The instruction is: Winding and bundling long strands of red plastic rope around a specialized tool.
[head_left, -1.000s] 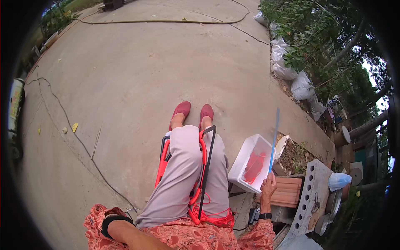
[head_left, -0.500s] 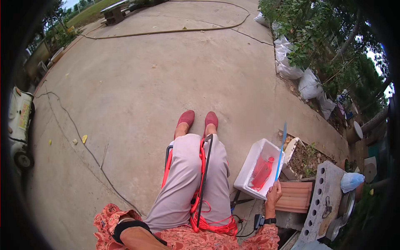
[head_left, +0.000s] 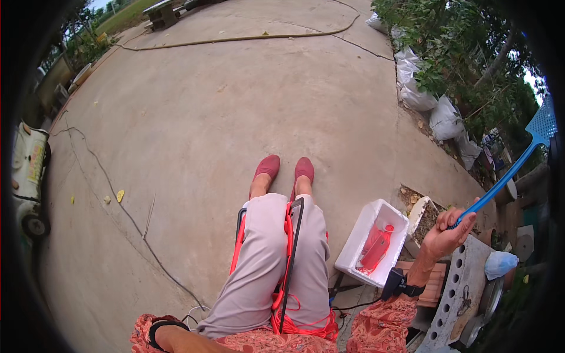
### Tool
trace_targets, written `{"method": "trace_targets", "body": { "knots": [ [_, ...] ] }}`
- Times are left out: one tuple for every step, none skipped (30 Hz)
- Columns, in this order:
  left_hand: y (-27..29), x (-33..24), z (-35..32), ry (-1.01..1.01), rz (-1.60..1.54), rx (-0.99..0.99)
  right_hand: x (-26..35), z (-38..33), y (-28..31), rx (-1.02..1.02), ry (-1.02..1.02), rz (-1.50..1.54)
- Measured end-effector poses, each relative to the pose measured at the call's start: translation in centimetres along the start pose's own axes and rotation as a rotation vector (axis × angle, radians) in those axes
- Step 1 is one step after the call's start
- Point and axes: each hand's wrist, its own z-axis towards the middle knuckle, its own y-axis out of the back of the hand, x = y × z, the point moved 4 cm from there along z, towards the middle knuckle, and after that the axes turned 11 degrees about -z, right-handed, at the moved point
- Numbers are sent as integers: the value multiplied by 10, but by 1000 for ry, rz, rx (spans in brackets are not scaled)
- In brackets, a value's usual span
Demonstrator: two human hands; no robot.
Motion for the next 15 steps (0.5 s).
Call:
{"method": "trace_targets", "body": {
  "knots": [
    [-1, -3, 1, 8, 13, 5, 2, -5, -9, 28, 19, 36],
    [0, -7, -1, 13, 23, 13, -1, -16, -18, 44, -20, 57],
    [6, -9, 0, 14, 23, 38, -1, -22, -18, 25, -4, 49],
    [10, -11, 0, 15, 26, 61, -4, -30, -18, 38, -18, 12],
    [13, -12, 1, 9, 35, 76, -7, -36, -15, 62, -37, -22],
    [16, -13, 2, 3, 42, 93, -11, -41, -7, 67, -48, -46],
    [19, -14, 2, -5, 53, 105, -12, -43, -1, 65, -39, -47],
    [17, -14, 1, -12, 63, 99, -15, -47, 5, 71, -63, -86],
    [15, -15, 0, -19, 76, 89, -17, -51, 11, 81, -89, -122],
    [12, -16, -2, -26, 92, 77, -20, -52, 16, 68, -102, -111],
    [10, -18, -5, -33, 111, 66, -21, -55, 11, 79, -112, -106],
    [8, -19, -7, -39, 133, 55, -19, -57, 7, 72, -125, -101],
    [5, -21, -8, -44, 156, 43, -18, -59, 2, 67, -139, -94],
    [7, -21, -11, -49, 151, 44, -18, -58, -1, 77, -125, -91],
    [11, -20, -15, -41, 89, 36, -18, -56, -4, 77, -122, -98]
  ]
}}
